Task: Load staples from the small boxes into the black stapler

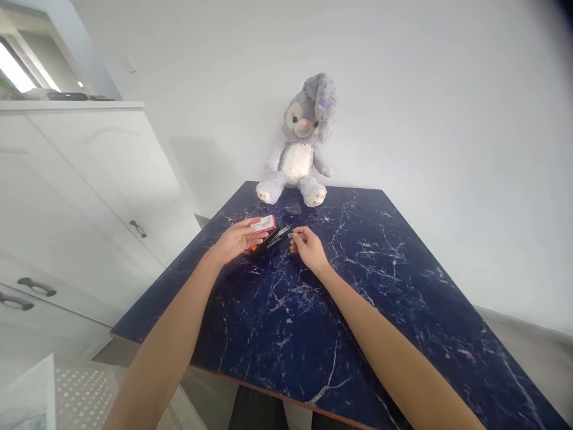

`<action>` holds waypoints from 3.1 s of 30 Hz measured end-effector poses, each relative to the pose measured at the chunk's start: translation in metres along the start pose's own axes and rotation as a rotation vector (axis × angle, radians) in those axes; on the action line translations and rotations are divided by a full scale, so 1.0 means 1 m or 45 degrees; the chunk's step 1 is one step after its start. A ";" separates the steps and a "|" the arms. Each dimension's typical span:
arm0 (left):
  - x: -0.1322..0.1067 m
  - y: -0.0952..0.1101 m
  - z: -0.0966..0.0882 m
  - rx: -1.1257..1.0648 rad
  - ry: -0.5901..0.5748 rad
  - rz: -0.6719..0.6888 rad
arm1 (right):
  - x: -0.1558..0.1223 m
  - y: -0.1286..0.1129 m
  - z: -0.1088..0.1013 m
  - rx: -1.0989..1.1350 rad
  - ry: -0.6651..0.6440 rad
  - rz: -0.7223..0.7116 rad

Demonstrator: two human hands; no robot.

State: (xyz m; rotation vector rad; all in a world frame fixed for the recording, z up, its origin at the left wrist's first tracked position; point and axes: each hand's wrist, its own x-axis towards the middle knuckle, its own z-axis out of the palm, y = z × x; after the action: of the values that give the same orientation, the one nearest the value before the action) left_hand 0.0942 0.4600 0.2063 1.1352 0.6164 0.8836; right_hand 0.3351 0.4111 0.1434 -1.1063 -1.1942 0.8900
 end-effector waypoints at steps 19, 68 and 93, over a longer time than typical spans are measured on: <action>-0.002 -0.026 0.056 0.493 -0.039 0.128 | 0.004 -0.005 -0.003 0.371 0.144 0.083; 0.002 -0.019 0.034 0.362 0.024 0.161 | -0.007 -0.013 0.004 0.098 0.117 -0.159; 0.002 -0.033 0.056 0.776 0.044 0.444 | -0.005 -0.012 -0.002 0.171 -0.210 -0.183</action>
State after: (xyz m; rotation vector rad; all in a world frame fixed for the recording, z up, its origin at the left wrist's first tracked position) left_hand 0.1491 0.4281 0.1930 1.8192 0.7556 1.0449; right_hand 0.3361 0.4028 0.1534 -0.8410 -1.3116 0.9489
